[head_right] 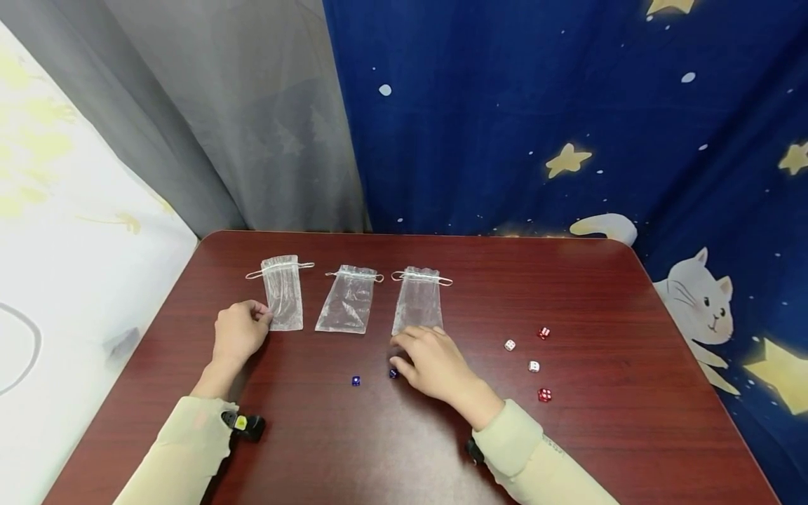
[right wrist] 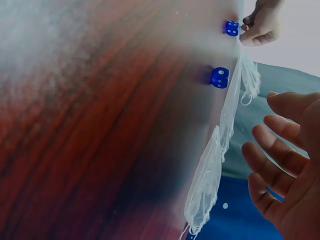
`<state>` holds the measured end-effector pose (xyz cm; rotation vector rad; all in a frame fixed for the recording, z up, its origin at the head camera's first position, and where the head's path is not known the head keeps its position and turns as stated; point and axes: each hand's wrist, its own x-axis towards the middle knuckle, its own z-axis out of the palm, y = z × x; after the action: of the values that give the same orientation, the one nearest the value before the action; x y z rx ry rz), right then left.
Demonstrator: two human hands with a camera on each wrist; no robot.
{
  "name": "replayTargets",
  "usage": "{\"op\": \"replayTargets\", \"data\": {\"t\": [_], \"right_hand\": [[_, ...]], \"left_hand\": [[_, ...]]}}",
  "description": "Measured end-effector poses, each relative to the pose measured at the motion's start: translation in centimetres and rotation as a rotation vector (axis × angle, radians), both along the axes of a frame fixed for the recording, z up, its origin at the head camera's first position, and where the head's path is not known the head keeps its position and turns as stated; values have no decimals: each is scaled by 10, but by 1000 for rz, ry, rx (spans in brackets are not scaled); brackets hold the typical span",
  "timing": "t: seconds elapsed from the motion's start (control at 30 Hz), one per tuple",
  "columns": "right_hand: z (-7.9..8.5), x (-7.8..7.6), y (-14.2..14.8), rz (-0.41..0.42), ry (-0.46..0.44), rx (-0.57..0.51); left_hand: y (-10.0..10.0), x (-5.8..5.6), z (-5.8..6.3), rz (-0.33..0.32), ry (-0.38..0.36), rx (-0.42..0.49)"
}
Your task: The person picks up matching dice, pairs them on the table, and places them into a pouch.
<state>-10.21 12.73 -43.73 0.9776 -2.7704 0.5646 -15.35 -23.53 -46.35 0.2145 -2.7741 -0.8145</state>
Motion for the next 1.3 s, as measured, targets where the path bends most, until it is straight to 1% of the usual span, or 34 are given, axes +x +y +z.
{"op": "replayTargets", "data": {"t": [0.13, 0.3, 0.47, 0.57, 0.63, 0.8, 1.07, 1.3], "right_hand": [[1, -1, 0, -4, 11, -2], [4, -1, 0, -12, 23, -13], [7, -1, 1, -25, 15, -24], [8, -1, 1, -28, 13, -32], [9, -1, 1, -28, 15, -36], [12, -2, 2, -22, 50, -51], [14, -6, 1, 8, 114, -115], [18, -9, -1, 15, 131, -145]], "left_hand": [[3, 4, -3, 8, 63, 23], [11, 10, -2, 19, 126, 60], [23, 15, 1, -8, 216, 114], [30, 18, 5, -34, 281, 122], [35, 21, 8, -51, 306, 125], [45, 29, 13, -93, 330, 147], [60, 40, 17, -148, 358, 237], [72, 47, 25, -203, 379, 287]]}}
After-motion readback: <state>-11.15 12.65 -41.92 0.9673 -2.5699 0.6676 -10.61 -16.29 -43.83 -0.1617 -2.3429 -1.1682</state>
